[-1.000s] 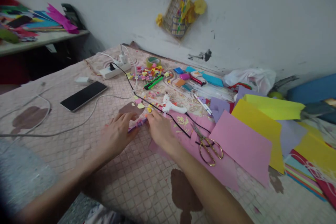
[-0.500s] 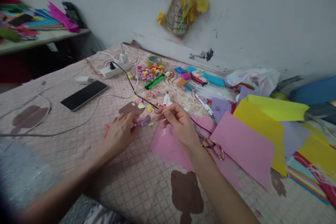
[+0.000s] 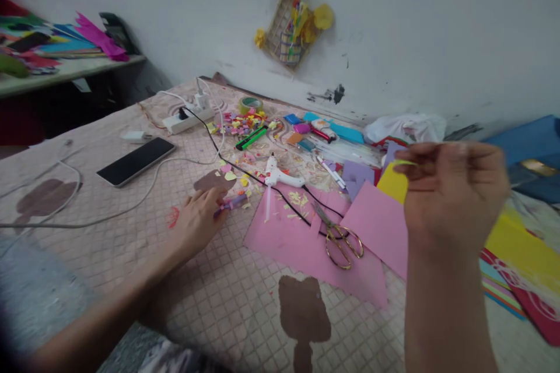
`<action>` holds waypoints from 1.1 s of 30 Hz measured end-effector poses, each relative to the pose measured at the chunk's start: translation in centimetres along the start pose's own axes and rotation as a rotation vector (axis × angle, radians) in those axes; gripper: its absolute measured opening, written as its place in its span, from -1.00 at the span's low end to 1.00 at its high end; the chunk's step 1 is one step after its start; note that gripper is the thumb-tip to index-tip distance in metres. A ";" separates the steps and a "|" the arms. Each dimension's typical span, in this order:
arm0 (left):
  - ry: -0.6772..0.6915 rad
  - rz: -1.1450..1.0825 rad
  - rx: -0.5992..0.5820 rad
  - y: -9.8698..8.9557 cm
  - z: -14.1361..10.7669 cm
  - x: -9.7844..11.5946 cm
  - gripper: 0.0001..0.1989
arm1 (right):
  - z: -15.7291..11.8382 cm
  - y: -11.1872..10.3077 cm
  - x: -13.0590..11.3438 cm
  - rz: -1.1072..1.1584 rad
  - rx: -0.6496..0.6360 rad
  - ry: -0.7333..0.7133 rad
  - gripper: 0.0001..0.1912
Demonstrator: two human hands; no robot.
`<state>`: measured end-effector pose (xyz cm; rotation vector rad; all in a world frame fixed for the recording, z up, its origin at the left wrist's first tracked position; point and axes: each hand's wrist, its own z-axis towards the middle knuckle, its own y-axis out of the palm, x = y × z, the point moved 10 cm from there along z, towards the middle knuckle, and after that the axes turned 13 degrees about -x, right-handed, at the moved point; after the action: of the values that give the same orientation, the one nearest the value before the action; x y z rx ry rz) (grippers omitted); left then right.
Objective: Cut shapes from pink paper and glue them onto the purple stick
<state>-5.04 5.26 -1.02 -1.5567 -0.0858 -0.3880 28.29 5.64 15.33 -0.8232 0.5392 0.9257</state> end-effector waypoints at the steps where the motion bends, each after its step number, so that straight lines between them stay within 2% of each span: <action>1: 0.011 -0.010 0.004 -0.3 -0.1 0.1 -0.70 | -0.6 -0.3 1.0 0.134 0.040 0.029 -0.92; 2: 0.027 -0.026 0.017 -0.7 -0.3 0.2 -0.68 | -1.1 1.1 2.4 0.175 -0.044 0.123 -0.91; 5: 0.103 -0.105 0.128 -2.8 -1.3 1.0 -0.62 | -3.8 6.2 4.7 0.060 -0.314 0.268 -0.90; 8: 0.180 -0.176 0.208 -4.3 -2.2 2.2 -0.69 | -6.5 11.0 4.9 -0.055 -0.508 0.217 -0.75; 10: 0.207 -0.179 0.175 -4.1 -2.3 3.2 -0.77 | -7.8 13.7 4.4 -0.071 -0.606 0.152 -0.80; 12: 0.233 -0.162 0.103 -3.2 -2.0 4.4 -0.83 | -8.8 15.7 4.3 -0.077 -0.678 0.143 -0.91; 14: 0.263 -0.162 0.046 -2.6 -1.4 5.3 -0.86 | -9.6 17.4 4.0 -0.141 -0.741 0.110 -0.88; 17: 0.301 -0.187 0.036 -2.6 0.1 6.3 -0.89 | -10.6 19.3 3.2 -0.272 -0.791 0.042 -0.85; 20: 0.348 -0.222 0.084 -3.5 1.9 7.0 -0.87 | -11.0 20.6 2.7 -0.358 -0.784 0.017 -0.78; 23: 0.382 -0.244 0.123 -4.2 3.4 7.7 -0.89 | -10.9 21.0 2.6 -0.319 -0.747 0.036 -0.85; 26: 0.385 -0.278 0.129 -4.4 4.3 7.7 -0.91 | -10.4 20.3 2.3 -0.252 -0.714 0.027 -0.89; 28: 0.381 -0.328 0.133 -4.2 4.6 7.3 -0.92 | -9.8 18.7 2.6 -0.189 -0.650 0.057 -0.89; 31: 0.373 -0.402 0.155 -3.8 4.6 6.4 -0.91 | -8.4 14.8 3.8 -0.065 -0.467 0.151 -0.84; 33: 0.385 -0.432 0.171 -3.4 4.4 6.0 -0.89 | -7.1 11.9 3.9 -0.128 -0.350 0.143 -0.81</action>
<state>0.41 8.61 4.14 -1.2651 -0.1519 -0.9891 19.59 5.80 3.86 -1.2332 0.4467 0.8589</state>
